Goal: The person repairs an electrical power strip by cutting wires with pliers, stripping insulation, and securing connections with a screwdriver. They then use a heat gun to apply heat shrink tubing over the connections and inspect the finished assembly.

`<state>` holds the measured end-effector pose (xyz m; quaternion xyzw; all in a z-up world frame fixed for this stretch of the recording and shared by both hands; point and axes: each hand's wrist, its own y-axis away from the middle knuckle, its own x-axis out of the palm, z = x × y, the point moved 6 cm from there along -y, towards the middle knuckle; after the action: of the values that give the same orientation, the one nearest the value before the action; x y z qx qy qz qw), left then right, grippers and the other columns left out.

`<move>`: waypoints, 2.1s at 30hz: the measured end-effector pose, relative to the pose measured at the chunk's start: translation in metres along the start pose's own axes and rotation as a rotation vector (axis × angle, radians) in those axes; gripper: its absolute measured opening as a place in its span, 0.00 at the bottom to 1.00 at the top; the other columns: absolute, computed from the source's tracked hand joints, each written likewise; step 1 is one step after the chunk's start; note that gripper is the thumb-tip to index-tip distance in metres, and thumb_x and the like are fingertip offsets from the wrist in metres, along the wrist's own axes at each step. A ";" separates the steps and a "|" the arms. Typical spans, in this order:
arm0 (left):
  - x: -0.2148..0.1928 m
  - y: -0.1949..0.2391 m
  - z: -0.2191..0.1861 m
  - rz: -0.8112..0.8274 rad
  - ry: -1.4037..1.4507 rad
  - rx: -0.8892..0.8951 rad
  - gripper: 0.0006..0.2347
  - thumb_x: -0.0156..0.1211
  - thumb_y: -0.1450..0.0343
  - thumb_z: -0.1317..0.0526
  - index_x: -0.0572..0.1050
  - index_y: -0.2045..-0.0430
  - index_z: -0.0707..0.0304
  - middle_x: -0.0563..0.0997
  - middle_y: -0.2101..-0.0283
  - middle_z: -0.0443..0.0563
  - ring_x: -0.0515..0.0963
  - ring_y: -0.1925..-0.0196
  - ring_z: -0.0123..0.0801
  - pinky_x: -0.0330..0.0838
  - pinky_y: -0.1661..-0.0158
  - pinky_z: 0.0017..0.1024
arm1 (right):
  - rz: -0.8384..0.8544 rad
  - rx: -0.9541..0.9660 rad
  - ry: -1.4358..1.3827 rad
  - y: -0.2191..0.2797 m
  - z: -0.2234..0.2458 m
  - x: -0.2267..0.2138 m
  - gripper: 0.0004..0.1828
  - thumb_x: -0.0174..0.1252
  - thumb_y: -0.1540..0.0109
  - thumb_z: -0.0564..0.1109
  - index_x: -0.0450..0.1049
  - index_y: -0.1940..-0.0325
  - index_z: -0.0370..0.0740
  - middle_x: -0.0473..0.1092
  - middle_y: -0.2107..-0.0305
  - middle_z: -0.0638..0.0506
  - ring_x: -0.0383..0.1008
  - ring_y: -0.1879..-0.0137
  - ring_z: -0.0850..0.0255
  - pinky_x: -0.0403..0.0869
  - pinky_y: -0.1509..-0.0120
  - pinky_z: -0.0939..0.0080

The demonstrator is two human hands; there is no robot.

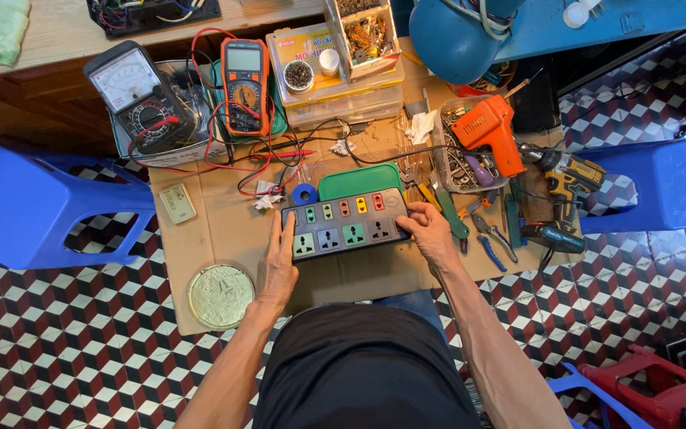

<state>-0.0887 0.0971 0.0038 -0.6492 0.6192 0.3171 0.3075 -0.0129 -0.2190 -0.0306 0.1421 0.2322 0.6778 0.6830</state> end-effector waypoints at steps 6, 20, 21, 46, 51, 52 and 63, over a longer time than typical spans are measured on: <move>0.002 0.002 0.002 0.003 0.005 -0.011 0.44 0.53 0.46 0.84 0.57 0.30 0.57 0.55 0.25 0.63 0.74 0.40 0.62 0.77 0.52 0.44 | 0.011 -0.018 0.004 -0.003 -0.002 0.000 0.27 0.65 0.41 0.42 0.68 0.40 0.31 0.77 0.61 0.49 0.74 0.59 0.67 0.69 0.58 0.69; 0.003 0.005 0.001 -0.010 -0.033 0.020 0.44 0.54 0.47 0.84 0.57 0.30 0.61 0.56 0.26 0.61 0.71 0.35 0.58 0.74 0.45 0.40 | -0.026 -0.008 0.165 0.010 0.013 -0.001 0.26 0.62 0.38 0.49 0.71 0.38 0.35 0.77 0.60 0.51 0.71 0.59 0.66 0.69 0.57 0.66; 0.003 0.005 0.001 -0.017 -0.037 0.028 0.44 0.54 0.47 0.84 0.57 0.30 0.62 0.56 0.26 0.61 0.71 0.35 0.58 0.73 0.45 0.40 | -0.017 0.001 0.182 0.013 0.015 -0.002 0.26 0.62 0.38 0.50 0.71 0.38 0.37 0.76 0.59 0.53 0.72 0.59 0.67 0.71 0.56 0.66; 0.000 0.005 -0.003 -0.068 -0.127 0.104 0.42 0.56 0.47 0.83 0.59 0.32 0.68 0.57 0.26 0.61 0.73 0.39 0.54 0.70 0.43 0.41 | -0.014 0.039 0.245 0.014 0.026 -0.001 0.29 0.65 0.42 0.50 0.72 0.39 0.36 0.75 0.71 0.52 0.69 0.71 0.65 0.66 0.70 0.64; -0.001 0.006 -0.006 -0.069 -0.131 0.112 0.42 0.57 0.47 0.83 0.59 0.31 0.68 0.57 0.26 0.61 0.73 0.39 0.54 0.71 0.43 0.41 | -0.061 -0.022 0.294 0.008 0.028 0.000 0.25 0.66 0.41 0.49 0.74 0.44 0.33 0.73 0.72 0.52 0.69 0.70 0.67 0.68 0.68 0.66; -0.001 0.006 -0.005 -0.062 -0.130 0.108 0.42 0.57 0.48 0.83 0.59 0.31 0.68 0.57 0.26 0.61 0.73 0.39 0.54 0.71 0.43 0.41 | -0.065 -0.037 0.295 0.007 0.028 0.000 0.24 0.66 0.41 0.49 0.74 0.45 0.33 0.73 0.72 0.52 0.68 0.69 0.68 0.67 0.68 0.66; -0.001 0.007 -0.005 -0.047 -0.126 0.094 0.44 0.59 0.49 0.82 0.58 0.31 0.68 0.57 0.26 0.61 0.72 0.39 0.53 0.70 0.43 0.41 | 0.072 -0.051 0.237 0.023 0.017 -0.005 0.30 0.62 0.38 0.51 0.70 0.34 0.37 0.73 0.69 0.51 0.75 0.65 0.66 0.75 0.61 0.66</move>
<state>-0.0957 0.0937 0.0074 -0.6269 0.5976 0.3206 0.3835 -0.0240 -0.2206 -0.0039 0.0520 0.2888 0.7195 0.6295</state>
